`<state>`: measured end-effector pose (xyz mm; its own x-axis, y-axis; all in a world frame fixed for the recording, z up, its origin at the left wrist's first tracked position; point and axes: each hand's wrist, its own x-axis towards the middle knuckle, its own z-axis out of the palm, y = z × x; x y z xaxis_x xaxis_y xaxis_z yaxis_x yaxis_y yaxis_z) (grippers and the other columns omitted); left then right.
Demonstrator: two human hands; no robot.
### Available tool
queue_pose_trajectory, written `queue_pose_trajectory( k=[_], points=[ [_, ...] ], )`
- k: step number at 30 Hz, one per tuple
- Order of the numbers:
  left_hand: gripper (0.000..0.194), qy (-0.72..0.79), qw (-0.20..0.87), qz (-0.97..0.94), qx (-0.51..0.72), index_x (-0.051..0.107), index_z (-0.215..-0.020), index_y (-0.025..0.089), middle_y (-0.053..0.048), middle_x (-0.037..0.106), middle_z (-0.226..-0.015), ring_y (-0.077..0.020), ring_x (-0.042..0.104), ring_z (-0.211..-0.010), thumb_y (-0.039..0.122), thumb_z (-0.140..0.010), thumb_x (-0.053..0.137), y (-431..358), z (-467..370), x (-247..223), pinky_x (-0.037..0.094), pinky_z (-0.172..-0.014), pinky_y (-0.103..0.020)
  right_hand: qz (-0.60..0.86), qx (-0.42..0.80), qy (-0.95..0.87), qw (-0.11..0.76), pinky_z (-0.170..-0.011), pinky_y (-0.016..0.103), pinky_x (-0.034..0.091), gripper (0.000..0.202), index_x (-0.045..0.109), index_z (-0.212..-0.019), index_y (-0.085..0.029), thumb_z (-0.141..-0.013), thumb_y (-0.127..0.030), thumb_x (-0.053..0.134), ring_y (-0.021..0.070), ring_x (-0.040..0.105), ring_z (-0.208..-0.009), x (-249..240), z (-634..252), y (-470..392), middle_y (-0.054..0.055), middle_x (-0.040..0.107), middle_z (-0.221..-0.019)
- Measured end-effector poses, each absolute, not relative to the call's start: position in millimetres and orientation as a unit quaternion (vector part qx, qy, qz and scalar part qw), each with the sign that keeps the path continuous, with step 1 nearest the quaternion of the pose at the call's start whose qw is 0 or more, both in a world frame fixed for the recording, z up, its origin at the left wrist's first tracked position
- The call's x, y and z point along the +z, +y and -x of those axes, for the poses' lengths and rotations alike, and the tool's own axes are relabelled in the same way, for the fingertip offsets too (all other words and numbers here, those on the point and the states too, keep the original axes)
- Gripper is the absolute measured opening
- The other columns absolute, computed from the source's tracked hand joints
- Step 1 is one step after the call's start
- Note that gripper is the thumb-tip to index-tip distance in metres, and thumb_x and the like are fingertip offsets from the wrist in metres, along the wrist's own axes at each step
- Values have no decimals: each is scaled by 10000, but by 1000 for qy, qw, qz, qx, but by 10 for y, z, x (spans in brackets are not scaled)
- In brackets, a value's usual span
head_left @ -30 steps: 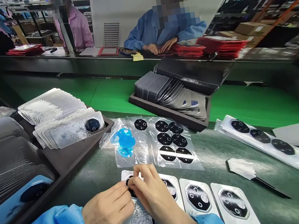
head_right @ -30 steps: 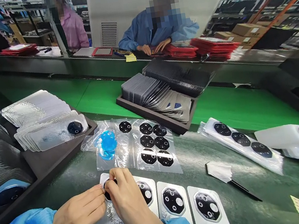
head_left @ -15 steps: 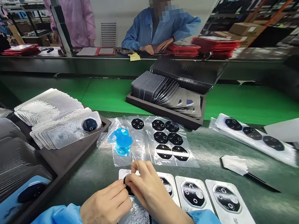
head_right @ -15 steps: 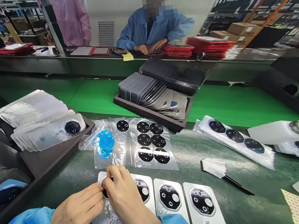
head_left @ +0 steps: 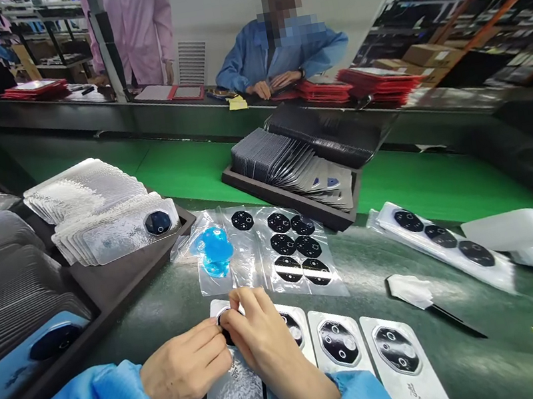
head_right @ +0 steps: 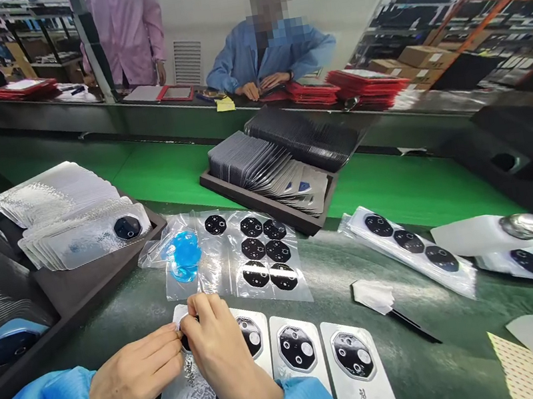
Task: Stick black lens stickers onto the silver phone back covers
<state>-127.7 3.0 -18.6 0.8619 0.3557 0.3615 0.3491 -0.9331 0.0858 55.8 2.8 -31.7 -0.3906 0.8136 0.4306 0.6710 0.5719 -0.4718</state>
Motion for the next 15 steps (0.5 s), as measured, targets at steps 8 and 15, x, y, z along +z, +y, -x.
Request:
queue_pose_trajectory(
  k=[8,15],
  points=[
    [208,173,45,-964,198,584,-959,83,-94,649,-988,-203,588,-1090,32,-942,383,27,1303,-214,432,-1099,-389,531,256,-661,464,-780,326,425,106,665,-855,-227,-906,-236,572,194,513,-873,99,-907,-7,28,508,-872],
    [196,178,71,-963,191,573,-936,96,-93,655,-983,-198,595,-1058,15,-913,396,41,1309,-219,418,-1107,-408,638,245,-504,528,-868,339,474,148,742,-887,-269,-792,-370,689,219,614,-925,265,-1717,-352,24,691,-965]
  ],
)
